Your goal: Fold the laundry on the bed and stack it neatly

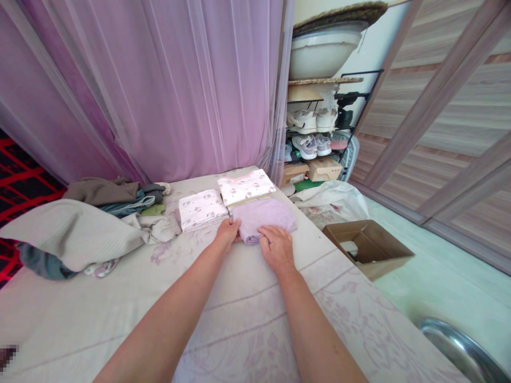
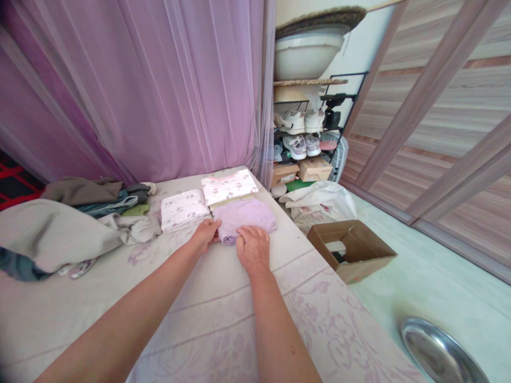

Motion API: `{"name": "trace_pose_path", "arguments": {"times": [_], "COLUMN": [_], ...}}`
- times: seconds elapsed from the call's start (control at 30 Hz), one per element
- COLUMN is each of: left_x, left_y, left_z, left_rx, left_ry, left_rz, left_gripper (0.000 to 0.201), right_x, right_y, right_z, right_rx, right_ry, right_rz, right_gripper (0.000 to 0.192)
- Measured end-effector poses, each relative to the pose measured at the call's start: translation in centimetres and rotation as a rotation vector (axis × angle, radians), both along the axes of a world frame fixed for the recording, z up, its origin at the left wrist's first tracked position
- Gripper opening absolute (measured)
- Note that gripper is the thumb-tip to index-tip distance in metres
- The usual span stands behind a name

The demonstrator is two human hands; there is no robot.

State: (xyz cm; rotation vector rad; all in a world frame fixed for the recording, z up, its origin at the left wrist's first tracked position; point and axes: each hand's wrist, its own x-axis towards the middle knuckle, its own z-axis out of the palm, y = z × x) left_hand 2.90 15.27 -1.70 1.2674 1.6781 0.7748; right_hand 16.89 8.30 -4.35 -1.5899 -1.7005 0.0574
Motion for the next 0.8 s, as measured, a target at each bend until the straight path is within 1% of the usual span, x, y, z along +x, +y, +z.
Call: {"name": "trace_pose_path", "arguments": {"times": [0.07, 0.13, 0.17, 0.2, 0.23, 0.27, 0.3, 0.33, 0.37, 0.4, 0.43, 0.47, 0.57, 0.63, 0.73, 0.8], "left_x": [-0.6, -1.3, -1.6, -1.8, -1.8, -1.6, -1.3, -0.8, -0.3, 0.1, 0.5, 0.8, 0.9, 0.7, 0.6, 0.3], "left_y": [0.1, 0.0, -0.1, -0.4, -0.7, -1.1, -1.4, -1.7, -1.9, -1.9, -1.7, -1.5, -0.3, 0.3, 0.3, -0.3], "left_z": [0.2, 0.7, 1.0, 1.3, 1.6, 1.8, 1.9, 1.9, 1.7, 1.4, 1.0, 0.6, -0.7, -1.2, -1.4, -1.2], "left_rx": [-0.016, -0.012, 0.015, 0.081, 0.186, 0.32, 0.46, 0.58, 0.652, 0.664, 0.64, 0.597, 0.508, 0.49, 0.481, 0.536], "left_ry": [0.072, 0.148, 0.191, 0.248, 0.319, 0.398, 0.479, 0.552, 0.611, 0.651, 0.683, 0.709, 0.733, 0.721, 0.694, 0.658], "left_rz": [0.005, 0.007, 0.006, -0.008, -0.046, -0.117, -0.223, -0.351, -0.479, -0.585, -0.657, -0.696, -0.712, -0.713, -0.71, -0.692], "left_gripper": [0.018, 0.023, 0.028, 0.032, 0.035, 0.036, 0.037, 0.037, 0.039, 0.042, 0.046, 0.051, 0.062, 0.065, 0.064, 0.058], "right_x": [0.0, 0.0, 0.0, 0.0, 0.1, 0.2, 0.3, 0.5, 0.8, 1.1, 1.4, 1.7, 2.6, 2.8, 2.9, 2.9], "right_y": [-0.1, -0.1, 0.0, 0.0, 0.0, 0.0, 0.1, 0.0, 0.0, 0.0, 0.0, -0.1, -0.2, -0.2, -0.2, -0.1], "right_z": [0.1, 0.1, 0.1, 0.1, 0.2, 0.3, 0.3, 0.4, 0.5, 0.5, 0.6, 0.6, 0.5, 0.4, 0.3, 0.1], "right_rx": [-0.014, -0.02, -0.022, -0.022, -0.016, -0.004, 0.015, 0.034, 0.046, 0.041, 0.014, -0.036, -0.225, -0.298, -0.305, -0.278], "right_ry": [-0.011, -0.021, -0.024, -0.025, -0.027, -0.031, -0.039, -0.055, -0.079, -0.108, -0.136, -0.158, -0.183, -0.19, -0.189, -0.173], "right_rz": [0.003, 0.003, 0.003, -0.001, -0.01, -0.024, -0.045, -0.071, -0.102, -0.136, -0.175, -0.213, -0.289, -0.303, -0.311, -0.304], "right_gripper": [0.029, 0.028, 0.029, 0.029, 0.031, 0.032, 0.034, 0.035, 0.036, 0.037, 0.038, 0.039, 0.042, 0.043, 0.043, 0.042]}}
